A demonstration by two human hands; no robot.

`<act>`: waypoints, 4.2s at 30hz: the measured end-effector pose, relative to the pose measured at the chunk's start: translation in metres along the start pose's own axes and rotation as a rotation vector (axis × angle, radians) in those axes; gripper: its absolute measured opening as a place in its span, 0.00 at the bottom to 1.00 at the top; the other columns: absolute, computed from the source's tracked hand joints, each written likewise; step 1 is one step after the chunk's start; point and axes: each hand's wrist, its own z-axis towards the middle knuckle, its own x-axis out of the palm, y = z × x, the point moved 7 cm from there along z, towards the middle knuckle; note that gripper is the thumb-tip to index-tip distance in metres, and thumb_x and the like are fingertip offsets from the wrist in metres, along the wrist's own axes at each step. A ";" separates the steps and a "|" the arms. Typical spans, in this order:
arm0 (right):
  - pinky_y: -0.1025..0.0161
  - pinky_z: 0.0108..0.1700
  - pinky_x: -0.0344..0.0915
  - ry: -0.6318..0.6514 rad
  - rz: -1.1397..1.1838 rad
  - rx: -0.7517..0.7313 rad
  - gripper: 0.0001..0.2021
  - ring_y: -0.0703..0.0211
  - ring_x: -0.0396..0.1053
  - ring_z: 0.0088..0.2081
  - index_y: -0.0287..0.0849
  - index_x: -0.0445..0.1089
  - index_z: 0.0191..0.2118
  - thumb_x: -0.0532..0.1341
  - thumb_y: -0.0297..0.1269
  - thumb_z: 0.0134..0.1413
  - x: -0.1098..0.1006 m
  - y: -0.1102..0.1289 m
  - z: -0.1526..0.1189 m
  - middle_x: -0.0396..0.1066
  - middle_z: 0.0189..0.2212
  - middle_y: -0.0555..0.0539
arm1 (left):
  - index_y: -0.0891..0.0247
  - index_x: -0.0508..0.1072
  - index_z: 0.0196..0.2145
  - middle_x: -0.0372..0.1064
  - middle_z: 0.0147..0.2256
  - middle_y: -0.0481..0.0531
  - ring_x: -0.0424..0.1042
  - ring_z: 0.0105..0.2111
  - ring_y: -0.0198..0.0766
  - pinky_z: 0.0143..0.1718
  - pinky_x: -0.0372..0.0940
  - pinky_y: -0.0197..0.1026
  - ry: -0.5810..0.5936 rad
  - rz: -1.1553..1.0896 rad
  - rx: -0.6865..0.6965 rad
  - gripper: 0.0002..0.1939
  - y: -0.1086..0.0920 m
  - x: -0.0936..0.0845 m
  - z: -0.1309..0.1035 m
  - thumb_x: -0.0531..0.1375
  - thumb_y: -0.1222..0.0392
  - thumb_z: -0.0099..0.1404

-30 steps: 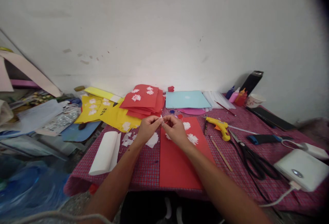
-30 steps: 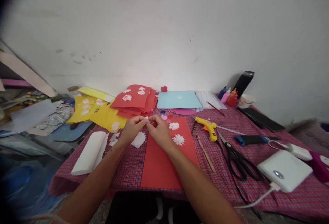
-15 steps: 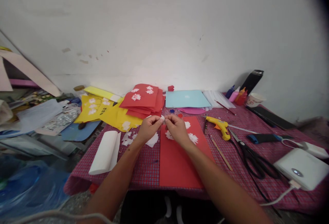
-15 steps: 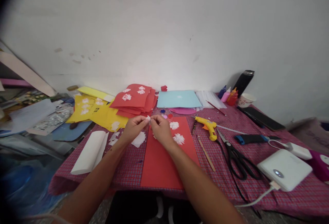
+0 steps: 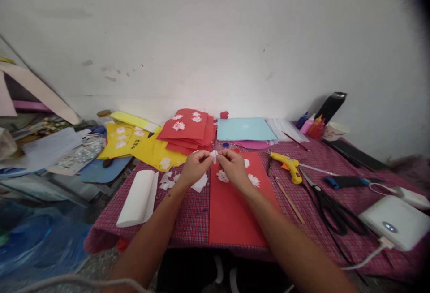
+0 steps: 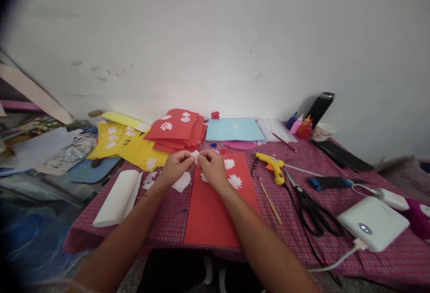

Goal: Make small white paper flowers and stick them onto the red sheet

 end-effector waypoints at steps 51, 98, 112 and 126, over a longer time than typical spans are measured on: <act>0.67 0.20 0.52 -0.095 0.343 0.250 0.10 0.66 0.56 0.17 0.43 0.66 0.25 0.66 0.42 0.45 -0.007 -0.024 0.006 0.63 0.16 0.55 | 0.63 0.66 0.22 0.66 0.18 0.45 0.65 0.19 0.31 0.23 0.59 0.34 -0.283 -0.345 -0.165 0.06 0.024 -0.024 0.002 0.59 0.61 0.54; 0.60 0.40 0.64 0.047 -0.601 -0.553 0.12 0.54 0.70 0.36 0.44 0.74 0.31 0.54 0.25 0.51 0.003 0.014 -0.010 0.75 0.32 0.45 | 0.62 0.72 0.23 0.66 0.20 0.47 0.64 0.22 0.35 0.25 0.55 0.35 -0.108 0.463 0.008 0.12 -0.023 -0.060 -0.044 0.59 0.55 0.62; 0.60 0.42 0.65 0.016 -0.523 -0.536 0.12 0.54 0.71 0.38 0.44 0.74 0.32 0.54 0.24 0.51 -0.001 0.010 -0.006 0.75 0.33 0.46 | 0.59 0.71 0.46 0.70 0.42 0.57 0.70 0.42 0.45 0.40 0.63 0.44 0.165 1.187 0.234 0.17 -0.025 -0.039 -0.092 0.53 0.71 0.63; 0.63 0.27 0.47 -0.173 -0.413 -0.448 0.23 0.64 0.50 0.22 0.44 0.52 0.19 0.52 0.46 0.65 -0.023 0.031 -0.009 0.51 0.17 0.54 | 0.61 0.63 0.17 0.58 0.18 0.49 0.57 0.21 0.35 0.27 0.49 0.43 -0.039 0.849 0.754 0.16 -0.057 0.052 -0.097 0.57 0.66 0.61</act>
